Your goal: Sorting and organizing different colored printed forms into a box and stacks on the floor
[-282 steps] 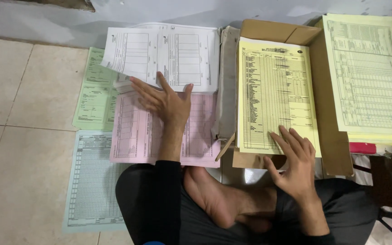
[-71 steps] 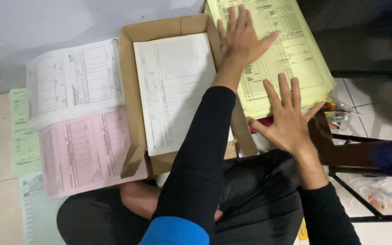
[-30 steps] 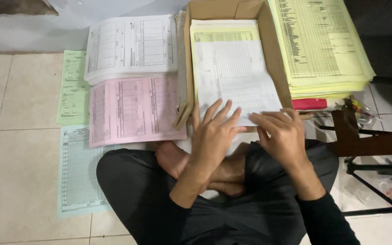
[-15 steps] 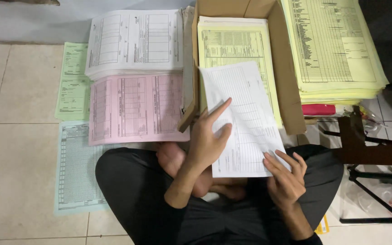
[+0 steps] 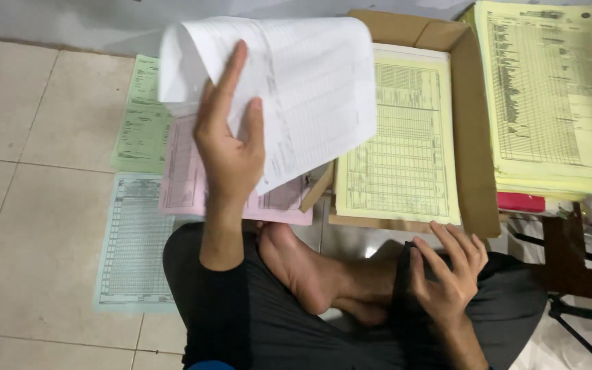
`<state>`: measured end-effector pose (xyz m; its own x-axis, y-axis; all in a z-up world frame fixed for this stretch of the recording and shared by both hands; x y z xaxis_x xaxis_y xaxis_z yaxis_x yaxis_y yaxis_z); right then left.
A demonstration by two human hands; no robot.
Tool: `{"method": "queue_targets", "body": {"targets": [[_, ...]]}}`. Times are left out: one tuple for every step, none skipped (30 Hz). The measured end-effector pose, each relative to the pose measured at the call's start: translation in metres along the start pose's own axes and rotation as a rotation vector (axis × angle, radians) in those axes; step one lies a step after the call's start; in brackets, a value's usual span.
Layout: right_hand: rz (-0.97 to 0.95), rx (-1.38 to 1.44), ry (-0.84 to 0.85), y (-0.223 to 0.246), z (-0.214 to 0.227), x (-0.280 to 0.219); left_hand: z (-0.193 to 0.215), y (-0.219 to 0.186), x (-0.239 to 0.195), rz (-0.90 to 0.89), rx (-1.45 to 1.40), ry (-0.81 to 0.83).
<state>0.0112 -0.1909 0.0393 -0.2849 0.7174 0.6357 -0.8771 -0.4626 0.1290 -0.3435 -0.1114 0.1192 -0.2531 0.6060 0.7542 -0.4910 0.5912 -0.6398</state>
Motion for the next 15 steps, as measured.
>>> {"method": "queue_targets", "body": {"targets": [[0.006, 0.007, 0.002, -0.004, -0.006, 0.003, 0.011, 0.009, 0.005, 0.002, 0.008, -0.005], [0.016, 0.007, -0.011, -0.008, -0.013, 0.008, 0.025, 0.013, 0.012, -0.059, 0.001, -0.051], [0.026, 0.007, -0.025, -0.012, -0.019, 0.013, 0.039, 0.018, 0.018, -0.119, -0.006, -0.096], [0.032, 0.013, -0.027, -0.009, -0.020, 0.025, 0.044, 0.030, 0.015, -0.121, 0.001, -0.101], [0.041, 0.035, -0.042, -0.005, -0.021, 0.036, 0.055, 0.044, 0.010, -0.106, 0.030, -0.191], [0.050, 0.055, -0.058, -0.001, -0.021, 0.048, 0.065, 0.058, 0.006, -0.090, 0.056, -0.282], [0.055, 0.060, -0.060, -0.007, -0.032, 0.052, 0.061, 0.070, -0.004, -0.093, 0.061, -0.286], [0.054, 0.077, -0.057, -0.013, -0.043, 0.056, 0.063, 0.087, -0.015, -0.034, 0.036, -0.372], [0.053, 0.094, -0.055, -0.019, -0.055, 0.060, 0.065, 0.105, -0.027, 0.025, 0.011, -0.458], [0.055, 0.093, -0.055, -0.013, -0.055, 0.068, 0.058, 0.116, -0.038, 0.025, 0.009, -0.461], [0.045, 0.064, 0.040, -0.008, -0.063, 0.075, 0.051, 0.140, -0.051, 0.196, 0.027, -0.478], [0.035, 0.034, 0.142, -0.004, -0.070, 0.080, 0.043, 0.162, -0.069, 0.374, 0.044, -0.490], [0.037, 0.030, 0.147, -0.007, -0.076, 0.079, 0.036, 0.163, -0.068, 0.380, 0.042, -0.492], [0.029, 0.010, 0.218, -0.010, -0.088, 0.077, 0.024, 0.173, -0.069, 0.523, -0.004, -0.429], [0.020, -0.011, 0.289, -0.014, -0.099, 0.074, 0.011, 0.182, -0.072, 0.663, -0.052, -0.362]]}}
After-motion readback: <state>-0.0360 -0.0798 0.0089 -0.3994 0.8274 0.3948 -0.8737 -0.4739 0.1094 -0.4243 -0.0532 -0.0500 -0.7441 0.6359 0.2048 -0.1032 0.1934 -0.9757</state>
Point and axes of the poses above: each hand's wrist, its own x-axis towards the middle knuckle, its own z-axis out of the back of the hand, y = z × x, the point moved 8 cm from there along x, towards the middle knuckle, and after that the axes turned 11 degrees about -x, right-handed, at the moved point
